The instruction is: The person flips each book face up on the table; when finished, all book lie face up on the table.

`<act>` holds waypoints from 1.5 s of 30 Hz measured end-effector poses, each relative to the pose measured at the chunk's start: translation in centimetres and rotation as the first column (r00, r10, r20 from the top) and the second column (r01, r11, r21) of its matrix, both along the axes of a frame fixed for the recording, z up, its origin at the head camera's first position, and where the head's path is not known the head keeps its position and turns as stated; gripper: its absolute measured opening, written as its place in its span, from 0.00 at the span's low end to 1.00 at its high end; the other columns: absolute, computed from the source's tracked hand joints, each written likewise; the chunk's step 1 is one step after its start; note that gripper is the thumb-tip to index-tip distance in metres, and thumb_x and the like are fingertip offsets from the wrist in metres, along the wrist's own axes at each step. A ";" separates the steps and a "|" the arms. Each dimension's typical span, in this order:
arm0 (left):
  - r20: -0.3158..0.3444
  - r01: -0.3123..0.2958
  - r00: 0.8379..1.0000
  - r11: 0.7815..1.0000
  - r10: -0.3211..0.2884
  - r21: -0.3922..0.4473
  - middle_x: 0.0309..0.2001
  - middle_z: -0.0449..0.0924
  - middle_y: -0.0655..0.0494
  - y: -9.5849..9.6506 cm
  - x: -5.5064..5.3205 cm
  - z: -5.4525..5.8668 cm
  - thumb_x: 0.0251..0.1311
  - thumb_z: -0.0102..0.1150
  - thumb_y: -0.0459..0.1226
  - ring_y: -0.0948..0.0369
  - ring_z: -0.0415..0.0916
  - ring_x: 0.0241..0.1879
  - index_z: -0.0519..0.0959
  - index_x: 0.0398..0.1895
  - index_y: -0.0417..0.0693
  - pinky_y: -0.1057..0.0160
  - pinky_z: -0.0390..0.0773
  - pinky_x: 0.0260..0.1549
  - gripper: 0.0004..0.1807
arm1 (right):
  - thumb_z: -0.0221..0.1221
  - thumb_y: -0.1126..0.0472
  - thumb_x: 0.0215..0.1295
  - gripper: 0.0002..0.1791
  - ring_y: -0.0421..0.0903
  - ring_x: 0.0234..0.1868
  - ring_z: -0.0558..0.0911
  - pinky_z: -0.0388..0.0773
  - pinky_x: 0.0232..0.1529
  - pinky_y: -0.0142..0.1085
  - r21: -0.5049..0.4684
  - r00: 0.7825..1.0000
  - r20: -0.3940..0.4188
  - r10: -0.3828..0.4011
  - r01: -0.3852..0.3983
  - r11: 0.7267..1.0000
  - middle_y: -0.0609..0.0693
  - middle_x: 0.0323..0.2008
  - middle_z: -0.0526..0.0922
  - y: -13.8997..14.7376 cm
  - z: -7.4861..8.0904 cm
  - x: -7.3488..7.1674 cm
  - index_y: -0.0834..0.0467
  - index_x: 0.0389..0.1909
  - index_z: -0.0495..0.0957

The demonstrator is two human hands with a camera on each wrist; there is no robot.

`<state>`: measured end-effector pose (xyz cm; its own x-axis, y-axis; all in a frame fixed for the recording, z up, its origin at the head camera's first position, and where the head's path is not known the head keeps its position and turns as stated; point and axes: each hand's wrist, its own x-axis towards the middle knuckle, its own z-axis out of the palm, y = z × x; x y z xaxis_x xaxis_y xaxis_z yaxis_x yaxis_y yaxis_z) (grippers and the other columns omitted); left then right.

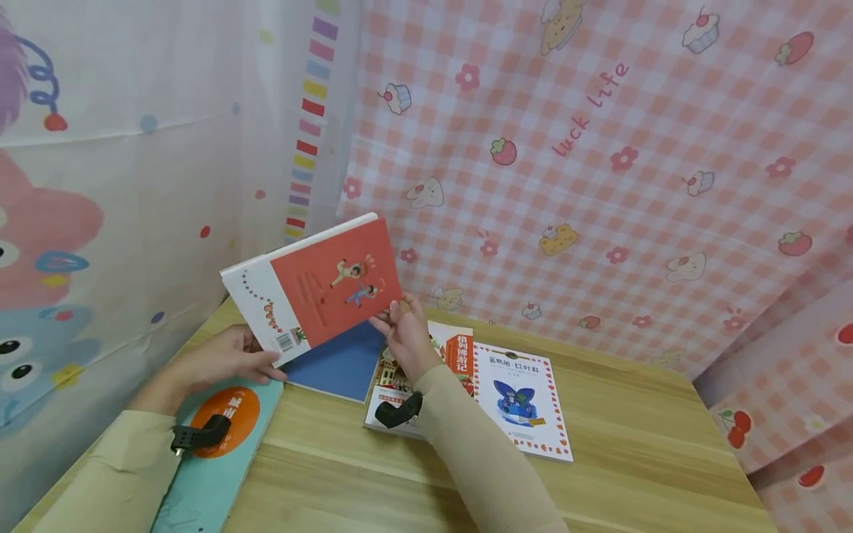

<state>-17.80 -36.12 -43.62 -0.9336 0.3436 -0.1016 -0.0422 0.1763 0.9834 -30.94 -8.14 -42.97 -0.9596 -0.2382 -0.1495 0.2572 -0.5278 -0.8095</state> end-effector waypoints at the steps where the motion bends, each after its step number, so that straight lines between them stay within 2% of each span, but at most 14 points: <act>1: -0.003 -0.009 1.000 1.000 0.010 0.002 0.54 0.78 0.29 0.0 -0.1 0.0 0.73 0.57 0.35 0.47 0.87 0.45 0.60 0.69 0.24 0.55 0.86 0.43 0.30 | 0.48 0.67 0.79 0.05 0.46 0.34 0.82 0.86 0.42 0.41 -0.005 1.000 0.001 -0.005 0.005 1.000 0.56 0.41 0.79 0.0 0.0 0.0 0.57 0.50 0.68; 8: -0.066 -0.069 0.996 0.997 0.067 -0.026 0.40 0.85 0.36 0.4 -0.2 0.0 0.74 0.54 0.34 0.50 0.87 0.39 0.62 0.66 0.20 0.60 0.86 0.42 0.27 | 0.47 0.66 0.80 0.10 0.47 0.35 0.84 0.86 0.44 0.40 -0.006 1.000 -0.005 -0.022 0.022 1.000 0.56 0.41 0.81 0.0 0.4 -0.1 0.57 0.57 0.67; 12: -0.093 -0.103 0.991 0.993 0.098 -0.054 0.37 0.85 0.40 0.7 -0.2 0.1 0.75 0.54 0.33 0.51 0.87 0.37 0.63 0.66 0.21 0.61 0.86 0.41 0.26 | 0.48 0.65 0.80 0.12 0.47 0.36 0.84 0.85 0.48 0.42 -0.001 0.999 -0.019 -0.027 0.027 1.000 0.56 0.42 0.82 0.0 0.4 -0.2 0.58 0.59 0.67; 18: -0.115 -0.109 0.988 0.991 0.101 -0.071 0.36 0.85 0.40 0.9 -0.2 0.2 0.75 0.55 0.35 0.50 0.87 0.36 0.65 0.66 0.22 0.61 0.85 0.42 0.27 | 0.47 0.65 0.80 0.11 0.48 0.39 0.85 0.83 0.53 0.44 0.015 1.000 -0.017 -0.025 0.025 1.000 0.56 0.45 0.83 0.1 0.3 -0.3 0.59 0.59 0.68; 24: -0.123 -0.113 0.987 0.991 0.104 -0.076 0.36 0.85 0.40 0.9 -0.1 0.2 0.74 0.55 0.35 0.51 0.87 0.36 0.67 0.64 0.22 0.63 0.85 0.42 0.25 | 0.48 0.63 0.81 0.10 0.48 0.36 0.84 0.84 0.52 0.45 0.026 1.000 -0.014 -0.016 0.016 1.000 0.55 0.41 0.82 0.3 0.7 -0.2 0.59 0.57 0.68; 28: -0.200 -0.146 0.973 0.979 0.116 -0.141 0.36 0.86 0.43 1.0 -0.1 0.2 0.74 0.56 0.36 0.55 0.86 0.35 0.70 0.63 0.24 0.66 0.83 0.41 0.24 | 0.49 0.62 0.80 0.10 0.48 0.36 0.84 0.84 0.51 0.46 0.032 1.000 -0.004 -0.015 0.015 0.999 0.55 0.41 0.82 0.3 1.0 -0.2 0.59 0.57 0.69; 30: -0.243 -0.161 0.963 0.971 0.116 -0.176 0.37 0.87 0.44 1.1 -0.2 0.2 0.74 0.56 0.36 0.56 0.85 0.35 0.71 0.62 0.24 0.66 0.82 0.40 0.23 | 0.49 0.61 0.80 0.11 0.49 0.38 0.84 0.84 0.52 0.46 0.044 1.000 -0.005 -0.011 0.011 0.999 0.56 0.44 0.82 0.3 1.1 -0.2 0.59 0.58 0.68; 33: -0.267 -0.163 0.958 0.967 0.107 -0.196 0.39 0.86 0.42 1.2 -0.2 0.2 0.74 0.57 0.36 0.57 0.85 0.35 0.72 0.62 0.25 0.67 0.82 0.40 0.23 | 0.49 0.60 0.80 0.15 0.50 0.44 0.84 0.83 0.53 0.47 0.089 1.000 -0.014 -0.003 0.005 0.996 0.58 0.51 0.81 0.3 1.3 -0.3 0.59 0.62 0.68; 36: -0.251 -0.148 0.963 0.970 0.097 -0.192 0.42 0.85 0.40 1.2 0.0 0.3 0.73 0.57 0.35 0.56 0.85 0.34 0.71 0.62 0.24 0.67 0.83 0.40 0.23 | 0.51 0.59 0.79 0.17 0.51 0.51 0.83 0.80 0.57 0.49 0.188 0.999 -0.048 -0.007 0.016 0.982 0.58 0.57 0.78 0.4 1.3 -0.4 0.58 0.64 0.70; 40: -0.233 -0.135 0.968 0.973 0.091 -0.185 0.44 0.84 0.37 1.3 0.1 0.5 0.74 0.56 0.35 0.56 0.86 0.34 0.70 0.63 0.24 0.67 0.83 0.40 0.24 | 0.53 0.60 0.79 0.17 0.52 0.56 0.77 0.71 0.65 0.52 0.333 0.992 -0.121 -0.032 0.071 0.940 0.57 0.59 0.74 0.5 1.5 -0.5 0.60 0.63 0.73; 42: -0.226 -0.133 0.970 0.976 0.092 -0.173 0.46 0.84 0.36 1.3 0.1 0.5 0.74 0.56 0.35 0.55 0.86 0.34 0.69 0.64 0.23 0.67 0.83 0.41 0.24 | 0.53 0.62 0.79 0.17 0.52 0.57 0.75 0.69 0.65 0.52 0.375 0.987 -0.157 -0.036 0.093 0.922 0.58 0.59 0.74 0.6 1.8 -0.5 0.61 0.63 0.73; 45: -0.202 -0.126 0.975 0.982 0.096 -0.142 0.49 0.82 0.32 1.4 0.1 0.5 0.74 0.55 0.34 0.53 0.86 0.34 0.68 0.65 0.23 0.64 0.85 0.40 0.24 | 0.52 0.63 0.79 0.17 0.54 0.58 0.75 0.71 0.63 0.50 0.403 0.979 -0.198 -0.043 0.121 0.907 0.58 0.60 0.74 0.6 2.5 -0.5 0.62 0.64 0.73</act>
<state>-17.71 -34.75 -43.14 -0.9720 0.2313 0.0410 0.1180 0.3298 0.9366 -31.41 -7.52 -40.47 -0.9929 -0.1126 -0.0392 0.0560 -0.1507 -0.9870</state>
